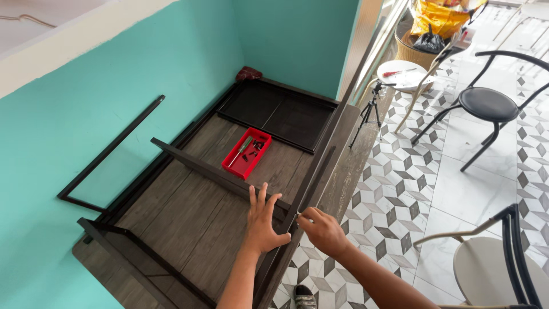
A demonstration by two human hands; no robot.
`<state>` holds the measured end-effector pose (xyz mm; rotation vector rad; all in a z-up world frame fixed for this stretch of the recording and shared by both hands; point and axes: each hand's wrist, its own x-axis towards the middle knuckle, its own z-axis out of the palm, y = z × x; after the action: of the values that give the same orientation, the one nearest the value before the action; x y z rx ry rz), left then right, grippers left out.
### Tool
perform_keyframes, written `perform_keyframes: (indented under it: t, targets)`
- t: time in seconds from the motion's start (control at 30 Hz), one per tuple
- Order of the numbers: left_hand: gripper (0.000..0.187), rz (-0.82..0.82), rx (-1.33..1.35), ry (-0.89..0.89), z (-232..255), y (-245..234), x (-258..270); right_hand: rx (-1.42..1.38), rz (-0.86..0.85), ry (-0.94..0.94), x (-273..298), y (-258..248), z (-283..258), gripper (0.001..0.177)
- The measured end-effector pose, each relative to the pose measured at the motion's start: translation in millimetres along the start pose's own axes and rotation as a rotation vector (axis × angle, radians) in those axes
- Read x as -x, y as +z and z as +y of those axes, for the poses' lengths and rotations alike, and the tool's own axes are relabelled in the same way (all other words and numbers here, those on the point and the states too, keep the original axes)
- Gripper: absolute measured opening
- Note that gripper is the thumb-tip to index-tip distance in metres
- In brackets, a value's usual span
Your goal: The person assembles a metal shelving unit by hand, attaching mesh panels and metal bars using screws and bolts. The person positions the components, aligns holes, and tightens fasteners to secure the frame.
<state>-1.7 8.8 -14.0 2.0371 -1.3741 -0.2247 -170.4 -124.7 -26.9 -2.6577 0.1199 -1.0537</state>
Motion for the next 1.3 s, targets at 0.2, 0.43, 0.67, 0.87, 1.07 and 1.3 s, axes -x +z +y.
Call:
perform_keyframes:
  t: [0.2, 0.43, 0.67, 0.87, 1.07, 1.3]
  targets:
    - [0.105, 0.034, 0.021, 0.037, -0.1, -1.4, 0.4, -0.147, -0.014, 0.169, 2.5, 2.8, -6.0, 0.007]
    - [0.104, -0.02, -0.008, -0.052, 3.3, -3.1, -0.8, -0.44, -0.049, 0.189, 3.3, 5.8, 8.8, 0.024]
    - [0.106, -0.089, -0.09, -0.094, 14.1, -9.0, -6.6, -1.035, -0.217, 0.488, 4.2, 16.4, 35.3, 0.023]
    - [0.104, -0.224, -0.272, -0.366, 41.3, -5.4, -23.2, -0.77, -0.25, 0.181, -3.0, -2.4, 42.5, 0.023]
    - [0.087, -0.012, -0.354, -0.45, 70.6, 18.0, -32.8, -0.731, -0.451, 0.013, -8.8, -19.2, 66.8, 0.025]
    - [0.089, 0.08, -0.159, -0.59, 69.2, 22.2, -21.5, -0.845, -0.607, 0.378, 23.1, -5.0, 134.0, 0.016]
